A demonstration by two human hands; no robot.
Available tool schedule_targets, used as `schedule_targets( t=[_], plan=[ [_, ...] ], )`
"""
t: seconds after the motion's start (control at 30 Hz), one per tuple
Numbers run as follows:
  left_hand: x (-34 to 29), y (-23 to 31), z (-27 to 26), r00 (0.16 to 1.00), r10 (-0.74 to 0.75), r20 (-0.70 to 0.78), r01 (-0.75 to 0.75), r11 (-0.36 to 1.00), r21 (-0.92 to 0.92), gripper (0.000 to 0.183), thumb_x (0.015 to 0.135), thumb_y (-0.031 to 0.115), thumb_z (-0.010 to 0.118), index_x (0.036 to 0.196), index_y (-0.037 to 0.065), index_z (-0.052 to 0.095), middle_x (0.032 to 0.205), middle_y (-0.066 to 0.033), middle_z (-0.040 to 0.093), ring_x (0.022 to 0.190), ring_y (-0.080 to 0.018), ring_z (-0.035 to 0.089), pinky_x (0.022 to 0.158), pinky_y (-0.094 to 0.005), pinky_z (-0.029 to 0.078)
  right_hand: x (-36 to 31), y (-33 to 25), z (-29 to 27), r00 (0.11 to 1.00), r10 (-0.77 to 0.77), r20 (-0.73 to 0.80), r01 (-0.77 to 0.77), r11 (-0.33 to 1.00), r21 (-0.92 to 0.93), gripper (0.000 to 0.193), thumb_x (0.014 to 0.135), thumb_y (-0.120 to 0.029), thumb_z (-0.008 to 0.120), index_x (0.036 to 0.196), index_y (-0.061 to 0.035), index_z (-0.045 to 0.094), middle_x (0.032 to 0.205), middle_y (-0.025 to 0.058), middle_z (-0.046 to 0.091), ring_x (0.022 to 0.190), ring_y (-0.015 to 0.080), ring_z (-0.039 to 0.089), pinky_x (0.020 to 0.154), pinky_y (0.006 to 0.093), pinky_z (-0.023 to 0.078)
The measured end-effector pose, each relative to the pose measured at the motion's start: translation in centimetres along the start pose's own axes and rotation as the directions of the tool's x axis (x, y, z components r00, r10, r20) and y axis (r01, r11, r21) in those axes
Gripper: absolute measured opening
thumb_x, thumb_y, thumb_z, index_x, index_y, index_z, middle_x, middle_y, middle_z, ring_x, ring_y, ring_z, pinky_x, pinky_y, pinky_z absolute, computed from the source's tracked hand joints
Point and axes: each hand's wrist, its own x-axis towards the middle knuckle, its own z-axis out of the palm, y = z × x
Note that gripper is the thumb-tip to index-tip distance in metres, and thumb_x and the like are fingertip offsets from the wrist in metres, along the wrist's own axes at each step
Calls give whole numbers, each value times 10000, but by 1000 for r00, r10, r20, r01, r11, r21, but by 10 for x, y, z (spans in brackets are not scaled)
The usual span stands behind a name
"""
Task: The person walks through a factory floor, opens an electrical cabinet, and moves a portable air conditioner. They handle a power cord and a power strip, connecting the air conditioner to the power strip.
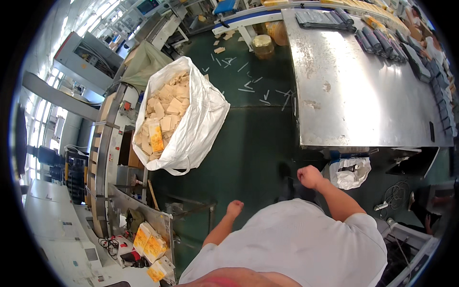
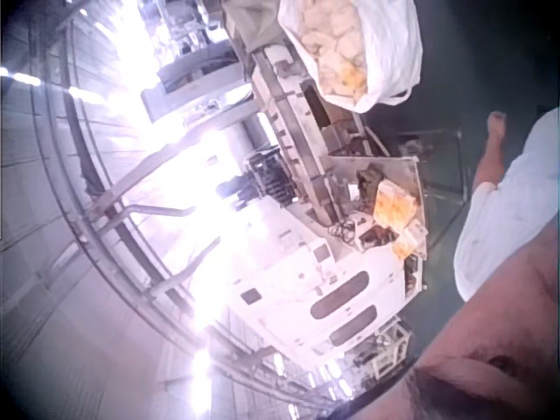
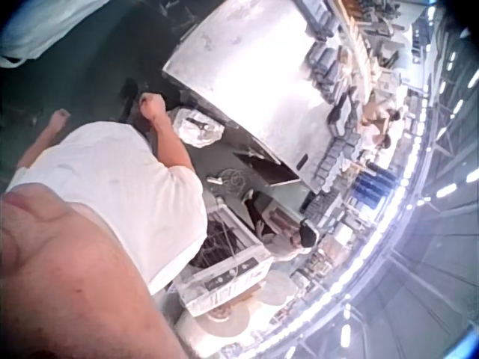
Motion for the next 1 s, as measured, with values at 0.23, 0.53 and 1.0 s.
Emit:
schedule_targets(
  t=[0.23, 0.53, 1.0],
  plan=[
    [116, 88, -65, 982, 166, -89, -181, 964, -196, 299, 910, 293, 737, 1062, 37, 708, 965, -125, 753, 905, -258, 718, 821, -378, 562, 234, 3, -48, 1000, -25, -8, 25, 999, 46, 139, 721, -30, 554, 705, -92, 677, 750, 160, 685, 768, 386, 677, 687, 468, 549],
    [225, 230, -222, 958, -270, -95, 157, 772, -616, 139, 946, 153, 662, 927, 15, 660, 709, -40, 627, 588, -130, 578, 545, -286, 483, 540, -35, -164, 932, -163, 324, 227, 959, -169, 134, 766, -100, 588, 822, -130, 706, 852, 110, 716, 865, 354, 689, 736, 473, 547],
    [627, 495, -453, 741, 607, 288, -672, 665, 326, 200, 945, 207, 587, 884, 46, 688, 703, -48, 657, 613, -187, 638, 552, -359, 513, 825, 95, -339, 941, 307, -143, -322, 942, -91, 167, 864, -244, 683, 892, -80, 698, 948, 138, 696, 938, 362, 671, 819, 468, 538]
  ],
)
